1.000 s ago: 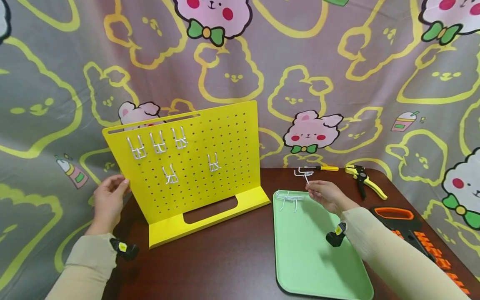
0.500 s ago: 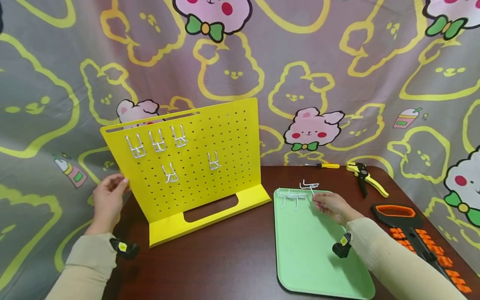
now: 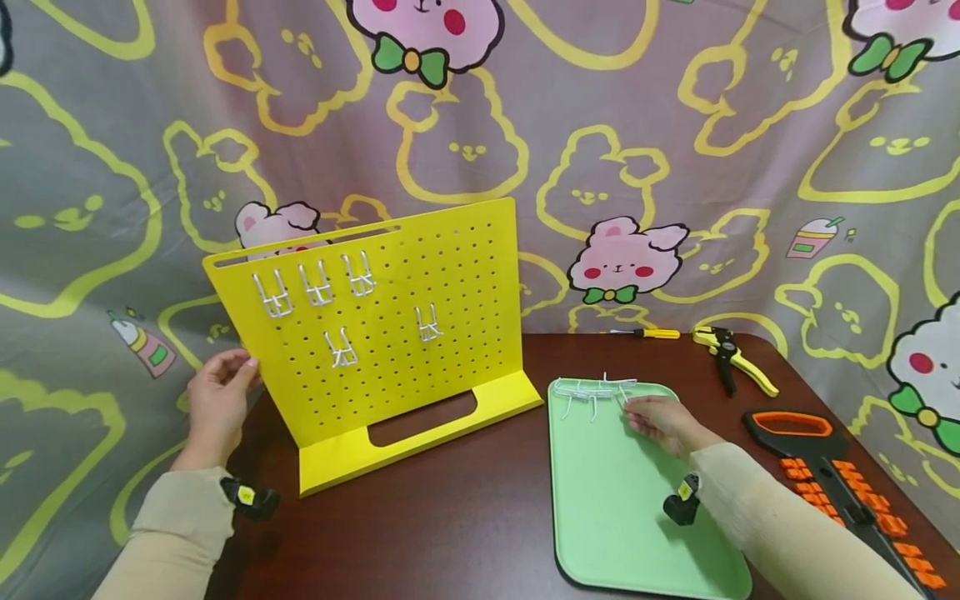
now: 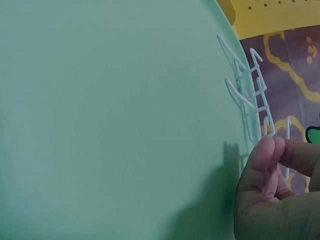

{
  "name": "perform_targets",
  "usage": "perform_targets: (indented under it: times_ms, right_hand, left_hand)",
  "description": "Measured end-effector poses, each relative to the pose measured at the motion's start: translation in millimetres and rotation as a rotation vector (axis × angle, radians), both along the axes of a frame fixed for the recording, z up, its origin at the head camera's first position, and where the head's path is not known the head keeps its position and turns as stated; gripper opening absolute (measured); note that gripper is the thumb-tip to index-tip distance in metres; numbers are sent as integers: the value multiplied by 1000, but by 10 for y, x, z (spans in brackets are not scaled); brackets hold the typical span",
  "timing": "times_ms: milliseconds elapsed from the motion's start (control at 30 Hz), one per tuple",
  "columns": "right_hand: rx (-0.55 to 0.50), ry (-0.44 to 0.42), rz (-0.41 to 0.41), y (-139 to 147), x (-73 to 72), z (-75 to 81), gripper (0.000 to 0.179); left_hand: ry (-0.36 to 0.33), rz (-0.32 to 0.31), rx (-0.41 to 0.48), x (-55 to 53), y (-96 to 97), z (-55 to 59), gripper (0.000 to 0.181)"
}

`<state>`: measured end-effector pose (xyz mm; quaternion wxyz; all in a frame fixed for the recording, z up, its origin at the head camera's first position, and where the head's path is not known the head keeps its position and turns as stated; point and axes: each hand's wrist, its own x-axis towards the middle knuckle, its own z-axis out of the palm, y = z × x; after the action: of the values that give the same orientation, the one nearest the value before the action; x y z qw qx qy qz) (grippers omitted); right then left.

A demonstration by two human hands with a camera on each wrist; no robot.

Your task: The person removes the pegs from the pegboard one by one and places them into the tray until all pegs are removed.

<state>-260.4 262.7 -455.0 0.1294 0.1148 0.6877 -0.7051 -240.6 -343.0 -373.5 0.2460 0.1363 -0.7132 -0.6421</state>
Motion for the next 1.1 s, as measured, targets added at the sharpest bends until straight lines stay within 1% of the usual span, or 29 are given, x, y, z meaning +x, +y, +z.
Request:
perform_targets:
  times_ms: [167, 233, 367, 500, 600, 733, 800, 900, 1000, 1100]
  right_hand:
    - [55, -20, -21, -36, -20, -27, 28]
    - [76, -29, -28, -48, -19, -34, 24]
    - [90, -34, -18, -60, -3, -41, 18]
    - [116, -25, 19, -66, 9, -36, 16]
    - [137, -15, 53, -69, 1, -23, 14]
    - [160, 1, 83, -71, 0, 19, 16]
    - [170, 12, 94, -65, 2, 37, 19]
    - [204, 32, 119, -75, -4, 80, 22]
    - [248, 49, 142, -122, -24, 180, 28]
    - [267, 79, 165, -192, -68, 314, 35]
  left_hand:
    - [-1, 6, 0, 4, 12, 11, 7]
    - [2, 6, 22, 4, 14, 15, 8]
    - [9, 1, 31, 4, 4, 5, 8]
    - [15, -4, 19, 3, -9, -9, 7]
    - [18, 0, 31, -7, -5, 3, 8]
    - [27, 2, 38, -5, 10, 32, 8]
    - [22, 0, 17, 1, 13, 30, 7]
    - [-3, 6, -24, 14, 12, 26, 6]
    - [-14, 9, -50, 17, 11, 24, 7]
    - [-18, 5, -71, 15, 14, 25, 7]
